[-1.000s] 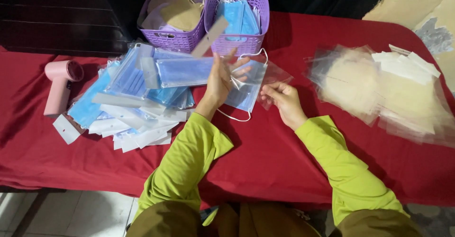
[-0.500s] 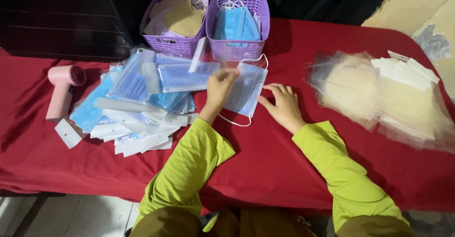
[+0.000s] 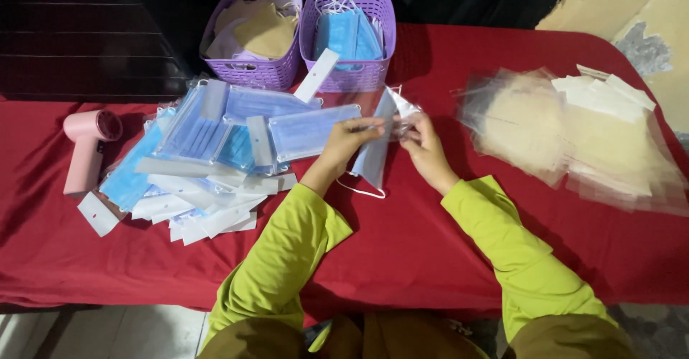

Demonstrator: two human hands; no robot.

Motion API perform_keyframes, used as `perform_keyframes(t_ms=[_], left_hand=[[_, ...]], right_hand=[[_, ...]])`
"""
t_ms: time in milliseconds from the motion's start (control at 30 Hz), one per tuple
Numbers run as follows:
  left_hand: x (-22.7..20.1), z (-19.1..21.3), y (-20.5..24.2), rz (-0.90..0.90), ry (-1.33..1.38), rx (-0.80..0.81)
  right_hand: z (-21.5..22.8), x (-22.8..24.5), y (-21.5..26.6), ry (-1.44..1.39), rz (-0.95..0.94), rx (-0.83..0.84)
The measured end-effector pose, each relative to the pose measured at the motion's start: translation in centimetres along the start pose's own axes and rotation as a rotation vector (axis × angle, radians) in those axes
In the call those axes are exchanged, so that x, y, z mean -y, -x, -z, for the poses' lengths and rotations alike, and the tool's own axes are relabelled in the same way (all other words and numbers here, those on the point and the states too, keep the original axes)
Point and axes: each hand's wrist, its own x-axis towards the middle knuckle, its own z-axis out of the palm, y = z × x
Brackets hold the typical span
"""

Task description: The person takes blue disposable face masks from a basket and places them into individual plastic sleeves by hand on a red surface.

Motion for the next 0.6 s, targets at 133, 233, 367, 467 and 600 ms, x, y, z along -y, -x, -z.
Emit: perform_keyframes(t_ms=[133, 233, 367, 467, 600], left_hand=[[1.3, 1.1, -1.3, 0.139, 0.29, 0.092], [0.3, 1.2, -0.7, 0.189, 0.407, 0.198], [-1.6, 0.5, 0.6, 0.106, 0.394, 0.226], [-2.5, 0.0, 1.6, 0.03, 0.287, 0.175], [-3.1, -0.5, 2.3, -0.052, 0.254, 0.092]], right_hand=[[0.2, 1.6, 0.6, -0.145, -0.055, -0.049], [0.8, 1.9, 0.2, -0.198, 0.105, -0.082], [1.1, 2.6, 0.0, -0.501, -0.101, -0.082], [1.3, 3.6, 0.1, -0.528, -0.263, -0.089], [1.2, 0.7, -0.8, -0.646, -0.452, -0.128]])
